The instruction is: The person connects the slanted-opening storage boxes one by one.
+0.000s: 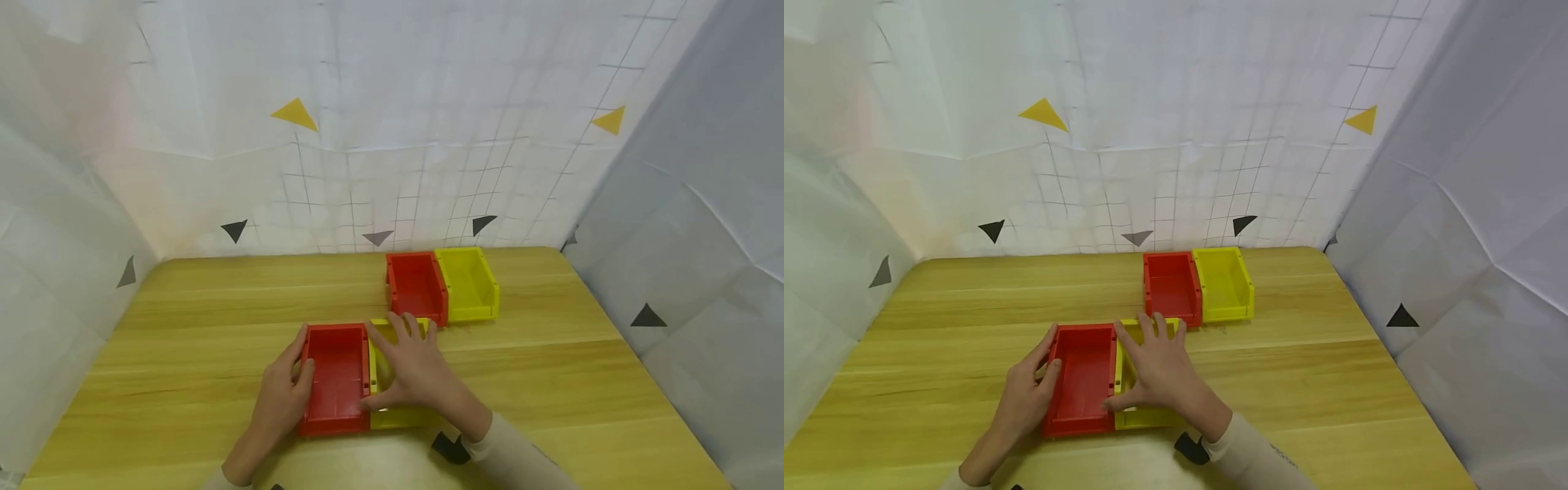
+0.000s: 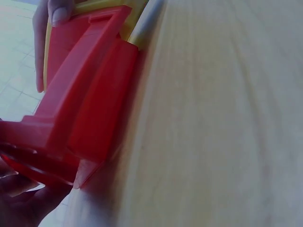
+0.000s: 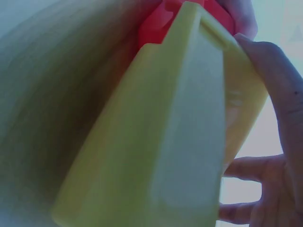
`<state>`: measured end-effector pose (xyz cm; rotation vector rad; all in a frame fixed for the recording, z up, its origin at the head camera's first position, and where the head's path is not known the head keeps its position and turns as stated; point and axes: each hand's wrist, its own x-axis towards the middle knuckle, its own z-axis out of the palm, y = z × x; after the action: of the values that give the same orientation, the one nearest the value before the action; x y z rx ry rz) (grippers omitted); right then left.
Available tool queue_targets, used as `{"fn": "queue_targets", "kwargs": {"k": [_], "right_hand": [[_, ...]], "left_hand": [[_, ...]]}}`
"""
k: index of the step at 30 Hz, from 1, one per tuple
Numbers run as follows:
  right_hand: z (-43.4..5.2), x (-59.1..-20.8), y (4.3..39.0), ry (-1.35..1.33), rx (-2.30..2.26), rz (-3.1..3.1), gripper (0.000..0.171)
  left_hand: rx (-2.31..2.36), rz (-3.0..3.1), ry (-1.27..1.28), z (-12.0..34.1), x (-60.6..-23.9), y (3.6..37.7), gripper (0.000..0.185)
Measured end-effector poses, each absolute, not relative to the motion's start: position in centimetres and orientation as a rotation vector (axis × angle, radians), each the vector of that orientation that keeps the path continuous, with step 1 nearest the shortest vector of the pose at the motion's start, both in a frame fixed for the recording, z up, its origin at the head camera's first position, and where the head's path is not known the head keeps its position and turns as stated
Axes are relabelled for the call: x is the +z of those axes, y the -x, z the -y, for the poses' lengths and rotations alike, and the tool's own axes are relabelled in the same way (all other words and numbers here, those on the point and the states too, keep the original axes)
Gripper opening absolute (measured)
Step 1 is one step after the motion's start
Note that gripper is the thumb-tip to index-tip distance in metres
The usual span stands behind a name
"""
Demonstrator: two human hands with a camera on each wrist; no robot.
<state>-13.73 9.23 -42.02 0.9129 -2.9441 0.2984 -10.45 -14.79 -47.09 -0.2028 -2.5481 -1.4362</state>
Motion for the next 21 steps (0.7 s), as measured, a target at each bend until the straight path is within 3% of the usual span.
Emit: {"fn": "queue_targets", "kwargs": {"k": [21], "right_hand": [[-9.47,-42.52,13.83,-0.937,0.328,2.933,0.121]], "left_hand": [[-1.502,2.554,0.160,14.52,-46.93,10.33,0.061]]}}
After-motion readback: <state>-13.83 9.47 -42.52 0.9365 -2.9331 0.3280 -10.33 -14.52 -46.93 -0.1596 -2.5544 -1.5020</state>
